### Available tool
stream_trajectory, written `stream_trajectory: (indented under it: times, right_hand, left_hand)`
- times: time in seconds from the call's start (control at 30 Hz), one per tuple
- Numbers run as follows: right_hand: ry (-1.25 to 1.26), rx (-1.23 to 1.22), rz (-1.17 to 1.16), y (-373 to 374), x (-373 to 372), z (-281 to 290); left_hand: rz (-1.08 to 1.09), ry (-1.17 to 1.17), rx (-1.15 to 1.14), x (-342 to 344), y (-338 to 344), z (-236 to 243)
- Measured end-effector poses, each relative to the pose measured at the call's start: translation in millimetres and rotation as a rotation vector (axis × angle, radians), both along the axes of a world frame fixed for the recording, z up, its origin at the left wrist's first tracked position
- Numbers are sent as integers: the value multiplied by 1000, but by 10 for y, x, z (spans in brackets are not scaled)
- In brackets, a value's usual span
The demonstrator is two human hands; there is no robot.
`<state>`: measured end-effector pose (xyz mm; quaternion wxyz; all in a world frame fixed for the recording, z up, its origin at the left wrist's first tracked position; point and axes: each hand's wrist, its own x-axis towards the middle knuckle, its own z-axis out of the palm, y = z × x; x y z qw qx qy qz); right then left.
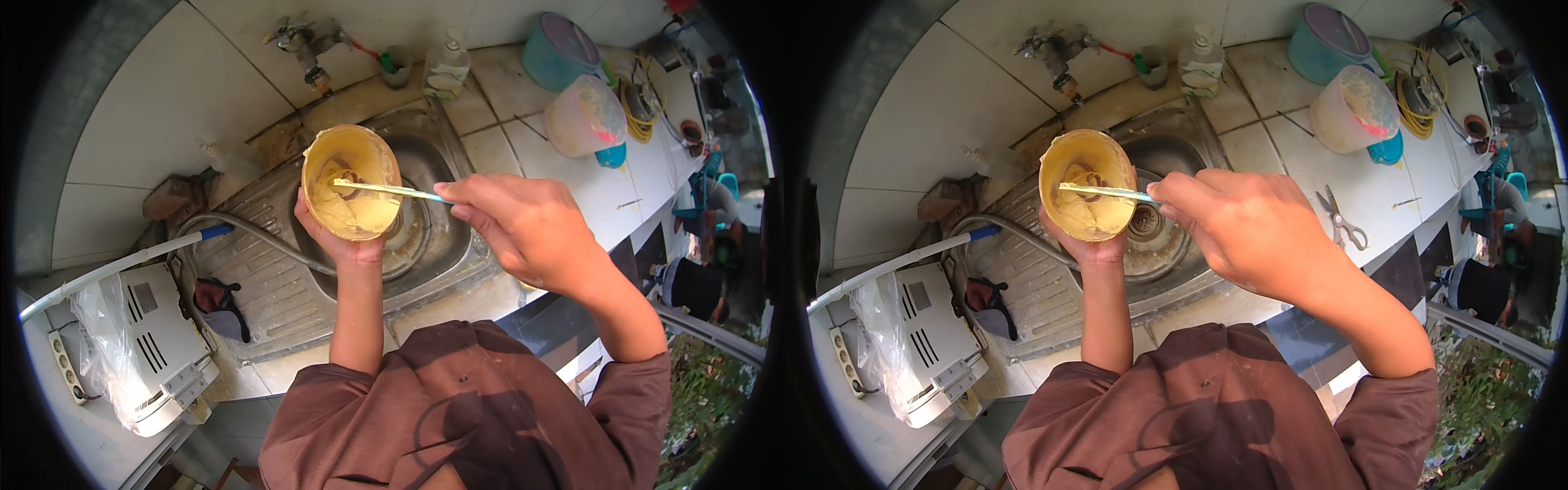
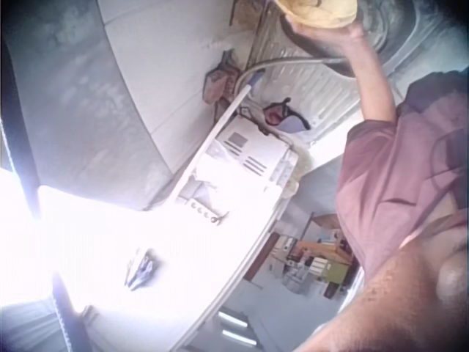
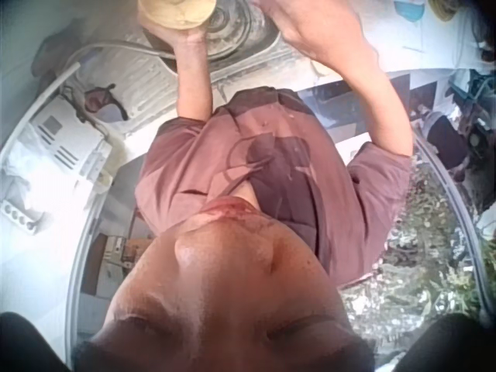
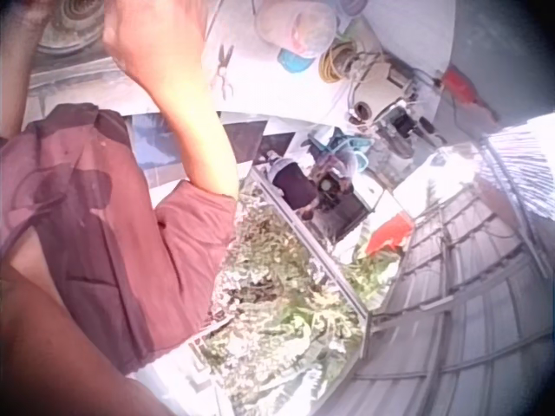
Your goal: The person washes a bowl, measures powder from a container into the bowl, adds water, and mixes it with a spatula until it reaches a paste-like consistency, then transfers the mixture onto a dental tray.
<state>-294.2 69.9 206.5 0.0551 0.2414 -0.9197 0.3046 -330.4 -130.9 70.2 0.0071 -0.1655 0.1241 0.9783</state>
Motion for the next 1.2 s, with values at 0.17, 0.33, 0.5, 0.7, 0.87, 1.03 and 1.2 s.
stream_trajectory:
  times: [0.17, 0.33, 0.5, 0.7, 0.87, 1.03, 1.2]
  right_hand:
    - [-822, -421, -201, -84, -78, -448]
    - [-580, -161, -156, 159, 53, -212]
    - [16, 16, -87, -432, 184, -351]
    - [0, 289, -1, -387, 453, -299]
    - [81, 404, -32, -142, 279, -73]
    - [87, 376, -27, -300, 164, -260]
    - [16, 369, 1, -94, 125, 74]
  left_hand:
    - [79, 101, 12, 35, 59, 15]
    - [153, 135, 7, 95, -209, -135]
    - [90, 182, 3, 150, -27, -291]
    - [174, 161, -99, 24, -44, -211]
    - [166, 117, -24, 35, -129, -232]
    - [146, 160, -27, 45, -2, -219]
    - [195, 244, -58, 27, -120, -225]
